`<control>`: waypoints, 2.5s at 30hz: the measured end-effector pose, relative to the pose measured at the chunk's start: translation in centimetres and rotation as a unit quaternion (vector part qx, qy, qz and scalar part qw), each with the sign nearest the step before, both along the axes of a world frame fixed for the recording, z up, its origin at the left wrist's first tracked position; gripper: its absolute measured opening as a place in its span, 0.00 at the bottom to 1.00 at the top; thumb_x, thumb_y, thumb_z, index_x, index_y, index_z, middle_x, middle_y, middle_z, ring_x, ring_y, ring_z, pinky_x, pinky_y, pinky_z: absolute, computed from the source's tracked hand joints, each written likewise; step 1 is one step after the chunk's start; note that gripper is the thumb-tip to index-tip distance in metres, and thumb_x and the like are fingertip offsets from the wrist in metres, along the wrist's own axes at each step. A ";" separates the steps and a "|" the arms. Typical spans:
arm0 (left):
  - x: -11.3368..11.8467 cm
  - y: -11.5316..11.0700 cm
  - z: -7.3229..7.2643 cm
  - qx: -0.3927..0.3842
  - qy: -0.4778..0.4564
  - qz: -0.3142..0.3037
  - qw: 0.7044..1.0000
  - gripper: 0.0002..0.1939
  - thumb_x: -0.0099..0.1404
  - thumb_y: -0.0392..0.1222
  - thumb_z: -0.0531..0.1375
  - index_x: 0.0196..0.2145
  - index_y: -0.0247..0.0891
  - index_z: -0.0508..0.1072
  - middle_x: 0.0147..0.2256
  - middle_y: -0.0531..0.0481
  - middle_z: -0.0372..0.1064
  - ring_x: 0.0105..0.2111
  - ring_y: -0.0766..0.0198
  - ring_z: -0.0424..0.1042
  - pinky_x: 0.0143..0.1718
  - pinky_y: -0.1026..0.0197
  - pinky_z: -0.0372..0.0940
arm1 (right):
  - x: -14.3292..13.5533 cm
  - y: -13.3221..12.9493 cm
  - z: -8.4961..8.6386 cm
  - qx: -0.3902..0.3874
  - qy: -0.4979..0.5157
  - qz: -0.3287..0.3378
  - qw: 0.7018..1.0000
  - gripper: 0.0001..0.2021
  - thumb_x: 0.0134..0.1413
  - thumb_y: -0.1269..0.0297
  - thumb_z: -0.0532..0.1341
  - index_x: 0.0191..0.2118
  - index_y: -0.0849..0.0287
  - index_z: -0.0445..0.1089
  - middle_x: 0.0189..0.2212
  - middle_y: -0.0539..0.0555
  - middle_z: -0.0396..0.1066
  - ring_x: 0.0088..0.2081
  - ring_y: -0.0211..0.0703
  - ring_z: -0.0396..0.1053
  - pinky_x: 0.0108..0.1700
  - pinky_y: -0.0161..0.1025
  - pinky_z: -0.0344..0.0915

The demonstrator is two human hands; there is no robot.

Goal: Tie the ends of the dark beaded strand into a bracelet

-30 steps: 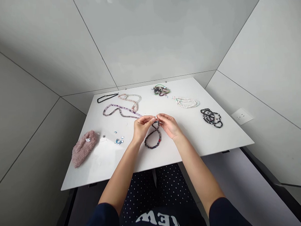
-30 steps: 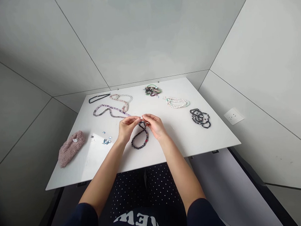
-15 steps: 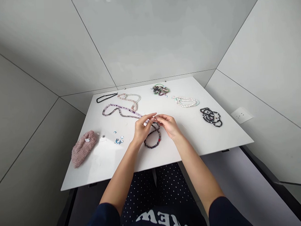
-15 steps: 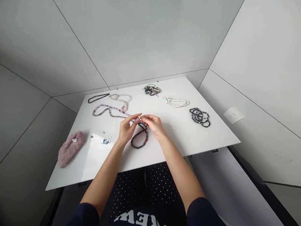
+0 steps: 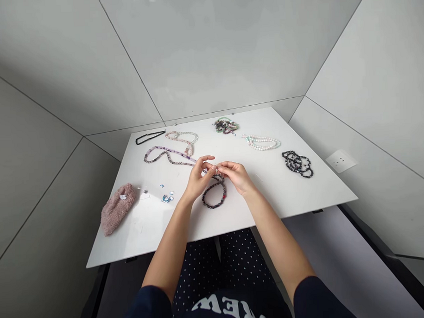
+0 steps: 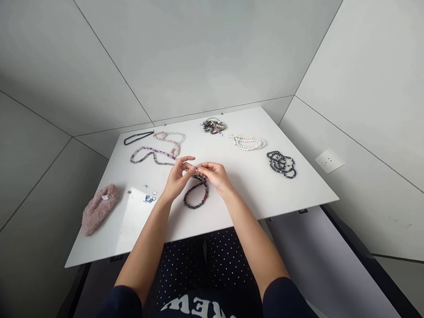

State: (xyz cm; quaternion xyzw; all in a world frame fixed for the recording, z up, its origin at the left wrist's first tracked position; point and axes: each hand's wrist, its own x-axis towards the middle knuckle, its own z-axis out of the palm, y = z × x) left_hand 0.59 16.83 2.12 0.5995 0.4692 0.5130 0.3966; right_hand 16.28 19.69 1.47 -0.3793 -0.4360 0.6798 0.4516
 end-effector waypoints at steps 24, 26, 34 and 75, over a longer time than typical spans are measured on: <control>0.3 0.2 -0.1 0.017 0.015 0.036 0.999 0.13 0.65 0.51 0.63 0.36 0.37 0.73 0.29 0.52 0.71 0.30 0.67 0.70 0.36 0.63 0.65 | 0.1 0.0 0.4 0.011 -0.015 0.013 1.000 0.15 0.45 0.50 0.68 0.22 0.58 0.76 0.24 0.51 0.71 0.27 0.36 0.59 0.33 0.40 0.56; 0.5 0.1 0.0 0.028 0.027 0.035 0.999 0.13 0.66 0.51 0.63 0.36 0.38 0.72 0.29 0.52 0.71 0.30 0.67 0.69 0.36 0.63 0.65 | 0.1 -0.1 0.4 0.017 -0.014 0.004 1.000 0.16 0.45 0.50 0.69 0.22 0.58 0.75 0.23 0.51 0.70 0.27 0.37 0.59 0.33 0.40 0.55; 0.8 -0.3 0.0 0.089 0.100 0.041 0.990 0.10 0.70 0.49 0.58 0.37 0.40 0.70 0.31 0.51 0.72 0.32 0.64 0.69 0.39 0.59 0.64 | 0.1 0.0 0.4 0.030 -0.021 -0.012 0.999 0.14 0.45 0.51 0.68 0.23 0.57 0.75 0.23 0.51 0.70 0.28 0.38 0.60 0.33 0.40 0.56; 0.7 -0.3 0.4 -0.065 -0.031 -0.091 0.993 0.20 0.69 0.60 0.55 0.34 0.40 0.65 0.30 0.53 0.58 0.32 0.64 0.60 0.37 0.61 0.61 | 0.2 -0.4 0.7 0.191 -0.060 0.005 0.980 0.07 0.47 0.63 0.63 0.24 0.55 0.65 0.25 0.48 0.65 0.31 0.40 0.63 0.41 0.41 0.61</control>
